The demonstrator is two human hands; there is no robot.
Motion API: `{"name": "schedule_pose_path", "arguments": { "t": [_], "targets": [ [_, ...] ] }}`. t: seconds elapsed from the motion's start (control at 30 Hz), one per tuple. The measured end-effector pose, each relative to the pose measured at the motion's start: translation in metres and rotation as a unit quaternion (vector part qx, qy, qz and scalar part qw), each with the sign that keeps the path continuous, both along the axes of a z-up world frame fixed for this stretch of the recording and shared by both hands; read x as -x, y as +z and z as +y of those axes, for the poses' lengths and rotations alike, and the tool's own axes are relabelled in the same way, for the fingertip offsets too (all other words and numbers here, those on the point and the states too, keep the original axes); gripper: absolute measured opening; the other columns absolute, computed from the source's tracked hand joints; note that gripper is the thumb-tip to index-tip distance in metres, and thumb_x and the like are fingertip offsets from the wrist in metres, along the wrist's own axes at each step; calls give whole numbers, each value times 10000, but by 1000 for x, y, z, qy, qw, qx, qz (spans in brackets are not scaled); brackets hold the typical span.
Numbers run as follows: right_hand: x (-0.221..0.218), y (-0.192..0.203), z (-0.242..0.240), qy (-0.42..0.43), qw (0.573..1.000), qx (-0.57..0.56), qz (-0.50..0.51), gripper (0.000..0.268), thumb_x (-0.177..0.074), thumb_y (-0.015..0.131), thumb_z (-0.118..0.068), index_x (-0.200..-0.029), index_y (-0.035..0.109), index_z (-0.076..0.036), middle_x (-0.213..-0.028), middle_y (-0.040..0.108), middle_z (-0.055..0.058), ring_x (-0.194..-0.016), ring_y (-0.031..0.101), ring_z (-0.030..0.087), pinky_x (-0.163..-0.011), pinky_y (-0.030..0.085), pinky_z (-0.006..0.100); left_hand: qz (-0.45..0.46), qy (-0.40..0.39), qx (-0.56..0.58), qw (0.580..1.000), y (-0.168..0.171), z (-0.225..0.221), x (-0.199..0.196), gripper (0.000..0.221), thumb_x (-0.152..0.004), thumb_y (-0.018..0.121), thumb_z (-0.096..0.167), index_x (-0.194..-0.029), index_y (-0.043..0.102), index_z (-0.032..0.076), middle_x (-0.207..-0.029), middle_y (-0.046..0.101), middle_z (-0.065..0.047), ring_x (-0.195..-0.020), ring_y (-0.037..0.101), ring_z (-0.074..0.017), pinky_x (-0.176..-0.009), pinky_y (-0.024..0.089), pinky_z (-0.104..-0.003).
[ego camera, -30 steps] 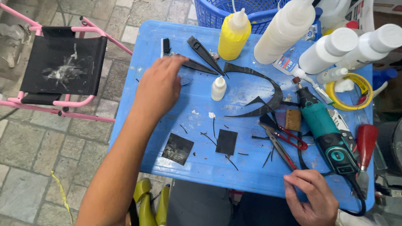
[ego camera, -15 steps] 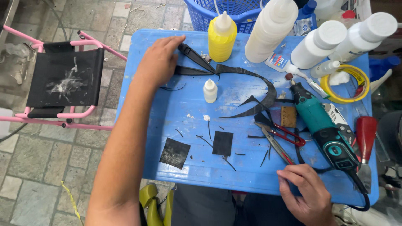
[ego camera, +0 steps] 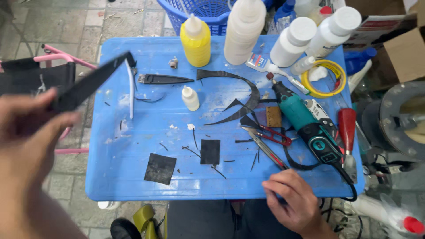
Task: The person applies glue from a white bottle onto a black square shoe part and then spreads it using a brush before adhering it to another shoe component.
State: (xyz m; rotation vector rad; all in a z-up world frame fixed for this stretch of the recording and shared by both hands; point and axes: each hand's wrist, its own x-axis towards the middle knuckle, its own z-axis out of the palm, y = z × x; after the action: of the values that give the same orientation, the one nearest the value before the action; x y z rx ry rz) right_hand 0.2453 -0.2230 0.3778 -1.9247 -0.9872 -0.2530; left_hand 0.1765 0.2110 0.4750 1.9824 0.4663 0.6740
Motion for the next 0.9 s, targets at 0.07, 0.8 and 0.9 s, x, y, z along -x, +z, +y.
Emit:
{"name": "schedule_pose_path", "arguments": {
  "t": [0.07,0.8,0.9],
  "targets": [
    [9,2,6,54,994,-54,73,264,-841,766,-38,-1089,681,-16,-1020,694,120,-886,708,228,-785,576,323,45,-14,-50,998,-1,-47,42,386,-712,842,39,-1074,719,90,-942,748,-41,-785,721,-80,-665,533,-194],
    [35,1,16,0,979,-149,138,145,-961,699,-26,-1097,697,25,-1115,730,200,-980,758,263,-880,612,325,-83,-100,122,984,-93,-261,23,216,-866,806,26,-1078,796,-12,-775,711,-53,-642,659,-90,-558,495,-220],
    [47,-5,17,-10,978,-176,115,127,-978,678,-32,-1095,685,17,-1119,722,187,-972,752,256,-857,615,324,-123,-80,46,988,-87,-271,28,232,-892,803,35,-1118,776,-7,-789,695,-49,-658,653,-87,-590,522,-217]
  ]
}}
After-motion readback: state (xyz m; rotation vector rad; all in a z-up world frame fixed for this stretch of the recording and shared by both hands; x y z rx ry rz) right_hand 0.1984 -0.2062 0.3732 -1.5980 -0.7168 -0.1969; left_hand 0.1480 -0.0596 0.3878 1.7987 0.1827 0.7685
